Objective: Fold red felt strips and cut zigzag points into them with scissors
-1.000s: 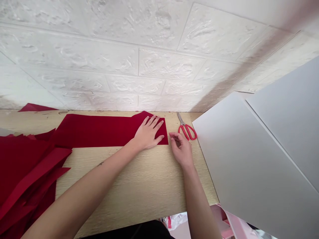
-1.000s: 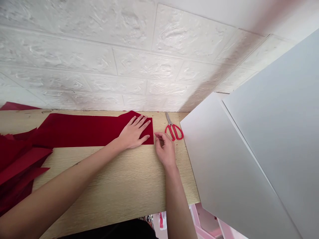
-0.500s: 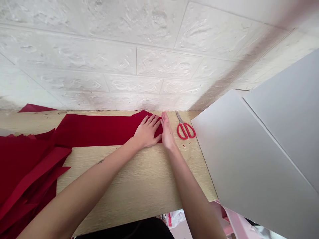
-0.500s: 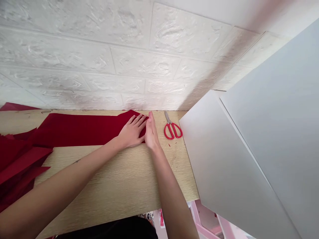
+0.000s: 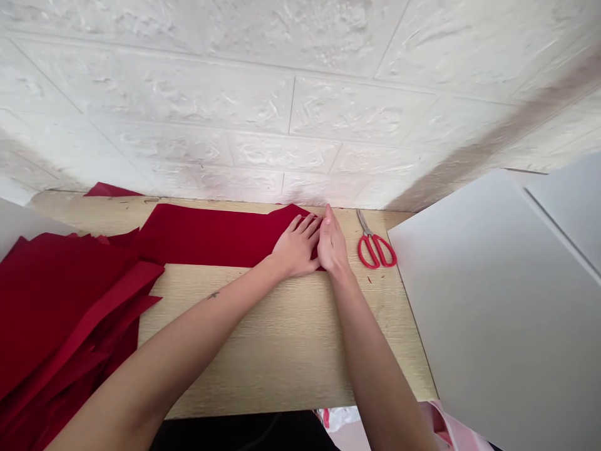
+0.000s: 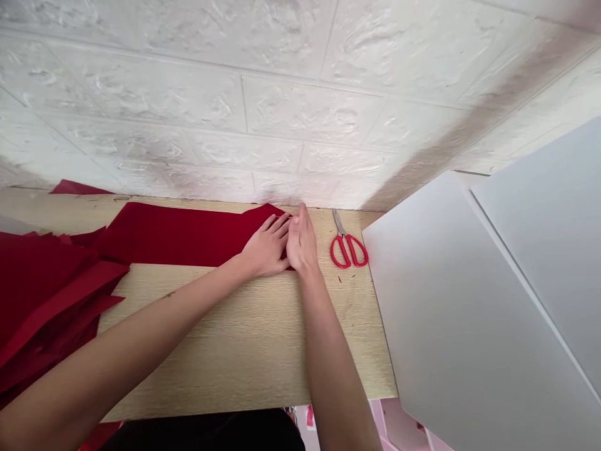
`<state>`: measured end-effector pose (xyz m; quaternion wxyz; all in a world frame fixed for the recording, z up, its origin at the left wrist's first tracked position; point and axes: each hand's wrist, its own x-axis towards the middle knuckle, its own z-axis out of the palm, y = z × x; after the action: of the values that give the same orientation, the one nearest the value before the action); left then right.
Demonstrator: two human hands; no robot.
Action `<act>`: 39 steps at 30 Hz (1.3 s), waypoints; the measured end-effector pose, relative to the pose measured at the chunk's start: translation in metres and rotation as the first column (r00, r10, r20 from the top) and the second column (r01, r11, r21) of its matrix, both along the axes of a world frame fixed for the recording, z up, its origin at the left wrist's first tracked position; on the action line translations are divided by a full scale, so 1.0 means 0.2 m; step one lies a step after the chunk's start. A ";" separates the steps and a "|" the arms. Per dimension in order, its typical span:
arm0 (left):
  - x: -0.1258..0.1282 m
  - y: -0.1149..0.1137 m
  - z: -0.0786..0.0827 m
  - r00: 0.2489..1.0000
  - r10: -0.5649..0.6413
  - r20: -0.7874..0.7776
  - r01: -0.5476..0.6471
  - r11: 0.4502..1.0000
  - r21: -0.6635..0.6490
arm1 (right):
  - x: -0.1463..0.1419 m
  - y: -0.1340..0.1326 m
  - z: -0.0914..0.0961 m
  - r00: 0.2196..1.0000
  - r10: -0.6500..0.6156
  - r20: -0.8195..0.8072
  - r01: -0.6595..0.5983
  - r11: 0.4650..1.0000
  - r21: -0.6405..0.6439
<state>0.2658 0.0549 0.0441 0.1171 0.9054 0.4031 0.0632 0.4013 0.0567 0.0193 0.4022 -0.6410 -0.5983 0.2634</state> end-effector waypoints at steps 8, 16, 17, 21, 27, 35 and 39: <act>-0.01 -0.01 0.00 0.993 0.108 -0.038 -0.109 0.994 -0.023 | -0.03 0.01 0.02 0.979 0.073 0.193 -0.069 0.997 -0.026; -0.34 -0.10 0.00 0.961 0.269 -0.062 -0.268 0.963 0.027 | -0.06 -0.01 0.05 0.944 0.111 0.311 -0.079 0.990 -0.113; -0.39 -0.12 0.00 0.948 0.309 -0.076 -0.308 0.951 0.032 | -0.06 -0.01 0.06 0.936 0.119 0.331 -0.080 0.988 -0.129; -0.57 -0.16 0.00 0.854 0.504 -0.127 -0.506 0.862 0.023 | -0.07 -0.01 0.07 0.917 0.133 0.376 -0.080 0.985 -0.155; -0.82 -0.16 0.02 0.601 0.791 -0.110 -0.796 0.605 0.000 | -0.06 -0.01 0.05 0.921 0.132 0.368 -0.094 0.989 -0.118; -0.90 -0.17 0.04 0.459 0.884 -0.094 -0.888 0.458 -0.026 | -0.07 0.00 0.06 0.904 0.133 0.406 -0.085 0.987 -0.135; -0.91 -0.15 0.03 0.363 0.929 -0.066 -0.931 0.361 -0.043 | -0.06 0.00 0.05 0.902 0.136 0.410 -0.092 0.988 -0.125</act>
<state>0.0834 0.0245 0.0510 0.0879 0.5162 0.8472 0.0897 0.3885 0.0565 0.0299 0.2157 -0.6660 -0.6926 0.1737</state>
